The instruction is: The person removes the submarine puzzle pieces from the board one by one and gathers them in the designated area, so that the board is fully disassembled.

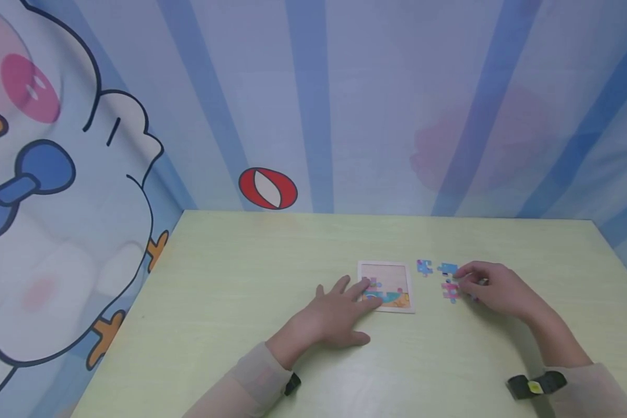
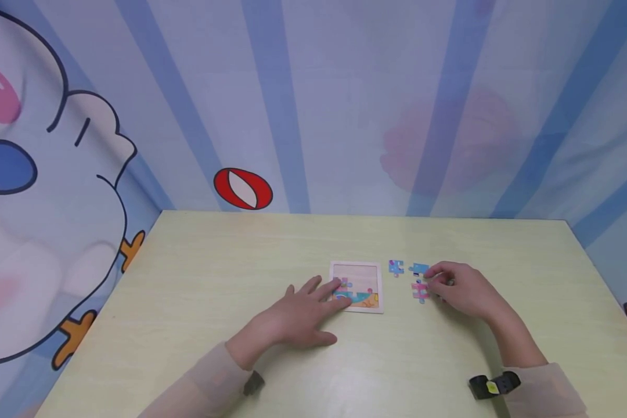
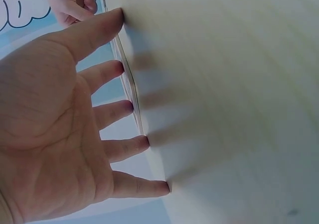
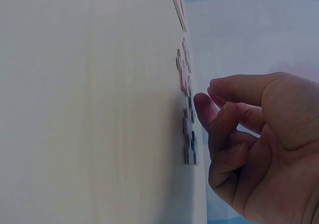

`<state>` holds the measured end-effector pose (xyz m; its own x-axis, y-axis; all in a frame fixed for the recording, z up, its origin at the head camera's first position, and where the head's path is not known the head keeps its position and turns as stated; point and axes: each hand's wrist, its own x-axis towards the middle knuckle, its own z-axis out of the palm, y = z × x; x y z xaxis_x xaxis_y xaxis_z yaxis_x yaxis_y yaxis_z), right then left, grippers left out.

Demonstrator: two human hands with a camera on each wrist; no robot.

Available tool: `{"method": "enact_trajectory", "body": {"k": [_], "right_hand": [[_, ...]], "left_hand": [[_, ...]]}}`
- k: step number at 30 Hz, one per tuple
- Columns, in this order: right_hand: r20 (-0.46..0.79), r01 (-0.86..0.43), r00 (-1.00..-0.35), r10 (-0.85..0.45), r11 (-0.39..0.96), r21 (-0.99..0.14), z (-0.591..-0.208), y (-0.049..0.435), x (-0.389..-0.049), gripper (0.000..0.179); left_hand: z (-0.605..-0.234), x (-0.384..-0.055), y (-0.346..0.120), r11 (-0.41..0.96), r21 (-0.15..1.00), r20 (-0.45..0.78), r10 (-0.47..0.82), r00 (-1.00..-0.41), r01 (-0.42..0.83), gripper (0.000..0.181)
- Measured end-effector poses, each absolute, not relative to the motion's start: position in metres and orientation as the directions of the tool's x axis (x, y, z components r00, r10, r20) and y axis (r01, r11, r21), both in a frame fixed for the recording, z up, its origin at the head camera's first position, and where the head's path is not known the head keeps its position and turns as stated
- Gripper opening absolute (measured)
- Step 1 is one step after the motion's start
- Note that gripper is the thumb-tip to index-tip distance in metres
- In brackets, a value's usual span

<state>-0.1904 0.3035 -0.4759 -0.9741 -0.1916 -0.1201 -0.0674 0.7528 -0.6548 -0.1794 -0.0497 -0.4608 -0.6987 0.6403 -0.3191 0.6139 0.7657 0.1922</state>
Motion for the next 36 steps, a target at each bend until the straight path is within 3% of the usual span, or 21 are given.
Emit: {"method": "enact_trajectory", "body": {"k": [36], "right_hand": [[-0.097, -0.176, -0.934, -0.343, 0.682, -0.71, -0.473, 0.21, -0.207, 0.018]], "left_hand": [[-0.462, -0.176, -0.062, 0.782, 0.193, -0.323, 0.621, -0.714, 0.593, 0.075]]}}
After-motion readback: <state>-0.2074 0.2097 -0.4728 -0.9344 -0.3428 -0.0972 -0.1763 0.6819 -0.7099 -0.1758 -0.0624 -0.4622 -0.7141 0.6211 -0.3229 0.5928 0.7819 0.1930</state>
